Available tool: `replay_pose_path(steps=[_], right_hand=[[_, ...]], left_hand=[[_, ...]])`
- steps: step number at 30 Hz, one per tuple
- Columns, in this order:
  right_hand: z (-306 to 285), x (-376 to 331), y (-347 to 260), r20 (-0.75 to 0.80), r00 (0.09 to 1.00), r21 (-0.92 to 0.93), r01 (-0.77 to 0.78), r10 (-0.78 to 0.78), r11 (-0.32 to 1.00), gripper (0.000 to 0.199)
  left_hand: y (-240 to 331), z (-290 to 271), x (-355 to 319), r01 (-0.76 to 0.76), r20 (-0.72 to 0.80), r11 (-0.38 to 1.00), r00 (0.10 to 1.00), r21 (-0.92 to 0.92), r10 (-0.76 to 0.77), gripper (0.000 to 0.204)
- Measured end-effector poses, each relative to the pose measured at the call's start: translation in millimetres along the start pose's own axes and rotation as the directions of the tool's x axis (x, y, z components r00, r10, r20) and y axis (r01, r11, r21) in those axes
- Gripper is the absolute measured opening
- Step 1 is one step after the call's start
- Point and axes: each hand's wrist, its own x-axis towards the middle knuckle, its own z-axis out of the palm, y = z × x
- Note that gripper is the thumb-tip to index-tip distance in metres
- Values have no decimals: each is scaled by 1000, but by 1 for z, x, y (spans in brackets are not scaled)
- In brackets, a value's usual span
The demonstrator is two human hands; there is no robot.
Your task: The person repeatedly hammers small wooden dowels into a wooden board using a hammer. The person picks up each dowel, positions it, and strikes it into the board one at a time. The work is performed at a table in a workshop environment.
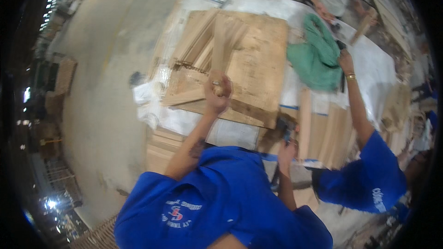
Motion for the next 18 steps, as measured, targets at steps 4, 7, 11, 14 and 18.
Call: replay_pose_path(steps=[4, 7, 11, 14, 18], right_hand=[[-35, 0, -48, -110, 975, 280, 216, -192, 935, 32], [-105, -7, -146, 305, 931, 803, -137, -202, 580, 28], [-172, -19, -235, 124, 848, 895, 128, -515, 428, 38], [-196, -33, -272, -101, 744, 875, 382, -661, 296, 46], [-182, -31, -275, -318, 655, 615, 693, -686, 377, 45]], left_hand=[[12, 6, 7, -46, -8, 999, 999, 23, 46, 15], [10, 9, 7, -26, -26, 999, 999, -31, 25, 11], [13, 17, 10, -13, -35, 1000, 999, -10, 13, 12], [13, 21, 12, -5, -73, 1000, 997, -13, 4, 10], [17, 23, 14, 54, -113, 997, 993, 61, -47, 12]])
